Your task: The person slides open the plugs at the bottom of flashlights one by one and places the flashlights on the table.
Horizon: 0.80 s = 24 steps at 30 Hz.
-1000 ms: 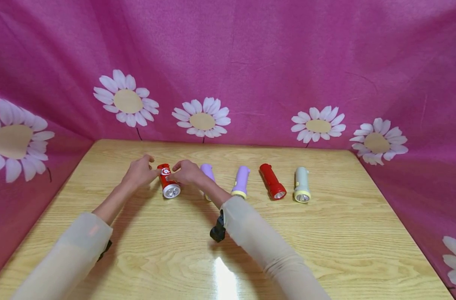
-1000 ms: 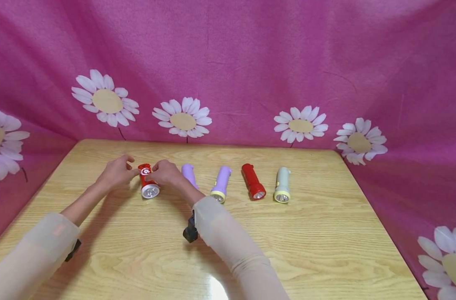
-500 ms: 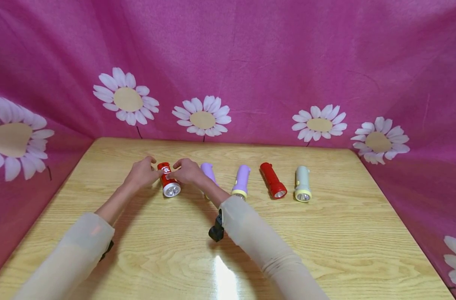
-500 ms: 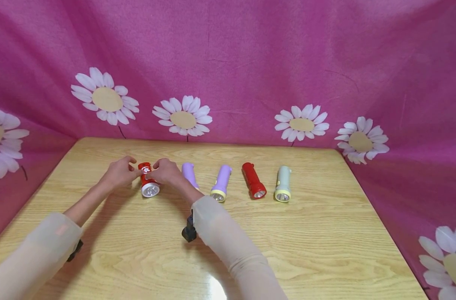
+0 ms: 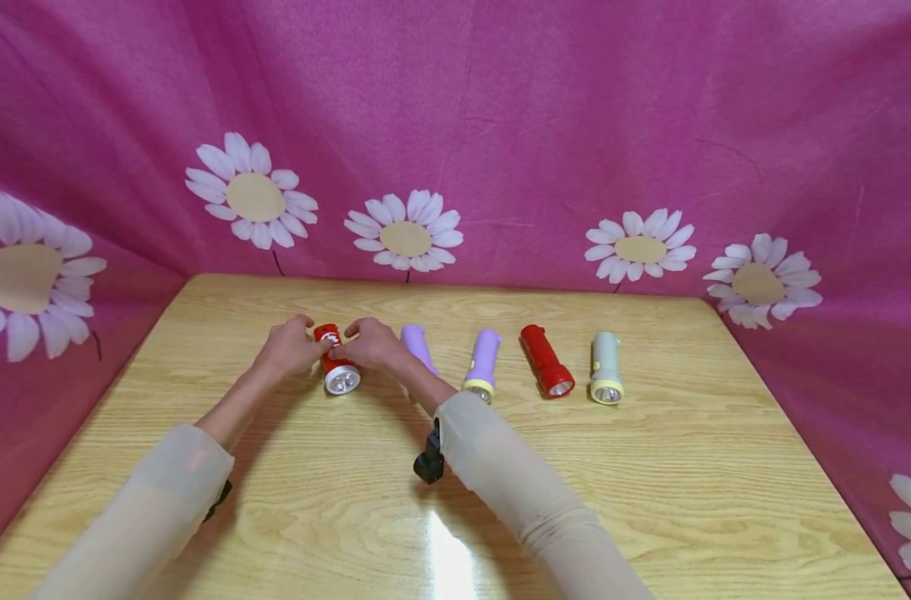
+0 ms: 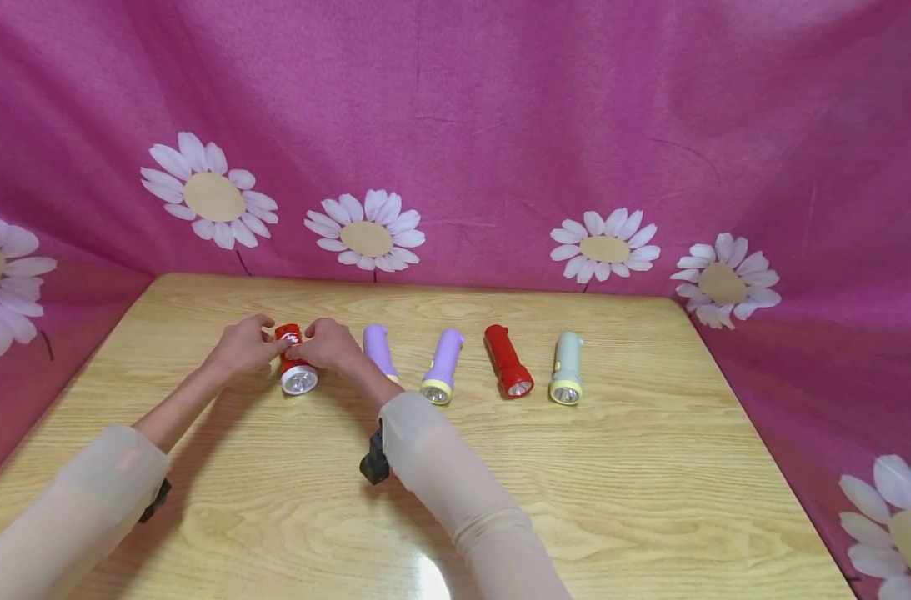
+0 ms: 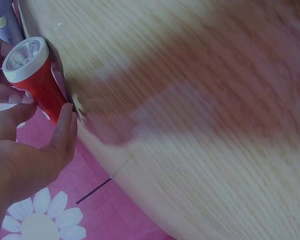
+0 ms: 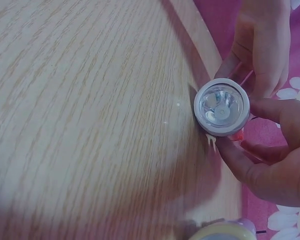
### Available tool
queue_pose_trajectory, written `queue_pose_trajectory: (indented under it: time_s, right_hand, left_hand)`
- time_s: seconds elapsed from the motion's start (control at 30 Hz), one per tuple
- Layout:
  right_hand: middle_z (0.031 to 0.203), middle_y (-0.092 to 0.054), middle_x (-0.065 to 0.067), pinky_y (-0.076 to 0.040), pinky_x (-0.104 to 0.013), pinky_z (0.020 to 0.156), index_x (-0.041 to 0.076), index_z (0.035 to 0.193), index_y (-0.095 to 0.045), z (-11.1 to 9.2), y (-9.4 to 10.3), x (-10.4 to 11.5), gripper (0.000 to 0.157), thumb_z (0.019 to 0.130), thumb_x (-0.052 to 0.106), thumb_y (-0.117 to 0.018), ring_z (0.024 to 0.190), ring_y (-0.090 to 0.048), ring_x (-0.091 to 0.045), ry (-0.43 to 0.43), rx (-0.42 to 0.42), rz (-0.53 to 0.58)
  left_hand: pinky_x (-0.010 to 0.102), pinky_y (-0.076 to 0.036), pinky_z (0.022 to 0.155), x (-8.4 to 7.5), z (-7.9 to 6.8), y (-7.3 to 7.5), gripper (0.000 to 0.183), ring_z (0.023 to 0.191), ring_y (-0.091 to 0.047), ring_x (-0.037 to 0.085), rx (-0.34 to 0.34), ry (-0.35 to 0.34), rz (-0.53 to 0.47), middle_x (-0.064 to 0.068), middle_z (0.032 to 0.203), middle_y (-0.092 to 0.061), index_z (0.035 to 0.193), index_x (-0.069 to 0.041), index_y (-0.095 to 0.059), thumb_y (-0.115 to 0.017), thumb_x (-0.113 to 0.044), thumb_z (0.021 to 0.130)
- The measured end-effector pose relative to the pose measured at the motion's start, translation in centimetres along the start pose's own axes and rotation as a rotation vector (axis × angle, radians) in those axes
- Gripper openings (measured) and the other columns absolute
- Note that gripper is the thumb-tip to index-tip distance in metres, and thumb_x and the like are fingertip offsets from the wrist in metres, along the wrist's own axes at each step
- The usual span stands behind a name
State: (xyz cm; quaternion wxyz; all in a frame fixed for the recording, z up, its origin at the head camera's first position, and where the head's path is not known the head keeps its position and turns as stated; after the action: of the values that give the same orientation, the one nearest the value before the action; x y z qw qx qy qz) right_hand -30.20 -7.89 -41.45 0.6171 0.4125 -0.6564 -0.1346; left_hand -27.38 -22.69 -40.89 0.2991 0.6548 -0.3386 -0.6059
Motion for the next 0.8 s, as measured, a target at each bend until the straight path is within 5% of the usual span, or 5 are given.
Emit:
queue_pose_trajectory:
  time_s: [0.27, 0.47, 0.8]
  right_hand:
    - [0.104, -0.068, -0.003, -0.046, -0.02, 0.077, 0.005, 0.116, -0.068, 0.13, -0.37, -0.11, 0.04, 0.086, 0.029, -0.079, 0.098, -0.058, -0.016, 0.029, 0.015, 0.022]
    - [0.103, -0.068, -0.003, -0.047, -0.02, 0.076, 0.005, 0.115, -0.068, 0.34, -0.49, -0.07, 0.039, 0.086, 0.027, -0.079, 0.097, -0.058, -0.016, 0.02, 0.027, 0.042]
    - [0.108, -0.066, -0.005, -0.048, -0.021, 0.076, 0.003, 0.119, -0.066, 0.55, -0.58, -0.03, 0.041, 0.087, 0.025, -0.078, 0.098, -0.057, -0.016, -0.024, 0.042, 0.082]
  left_hand:
    - [0.047, -0.052, 0.082, -0.14, 0.25, -0.16, 0.063, 0.089, -0.06, 0.032, -0.005, -0.009, -0.009, 0.024, 0.094, -0.067, 0.132, 0.022, -0.043, -0.062, -0.023, 0.094]
    - [0.053, -0.049, 0.095, 0.19, 0.6, -0.24, 0.065, 0.107, -0.057, 0.041, 0.011, 0.042, -0.061, 0.036, 0.121, -0.058, 0.134, 0.022, -0.041, -0.063, -0.023, 0.093]
    - [0.048, -0.048, 0.101, 0.32, 0.98, -0.55, 0.068, 0.122, -0.049, 0.042, 0.069, 0.136, -0.228, 0.038, 0.138, -0.045, 0.143, 0.019, -0.029, -0.06, -0.018, 0.095]
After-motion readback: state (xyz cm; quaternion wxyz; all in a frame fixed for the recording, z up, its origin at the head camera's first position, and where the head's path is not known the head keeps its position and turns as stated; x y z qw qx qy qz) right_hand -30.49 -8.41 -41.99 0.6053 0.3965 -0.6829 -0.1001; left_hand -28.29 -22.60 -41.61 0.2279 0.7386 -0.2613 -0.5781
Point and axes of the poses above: each hand's wrist, its own z-axis towards the middle knuckle, its own y-axis out of the back of the hand, x = y × z, the point moved 2 cm from there along z, towards the middle knuckle
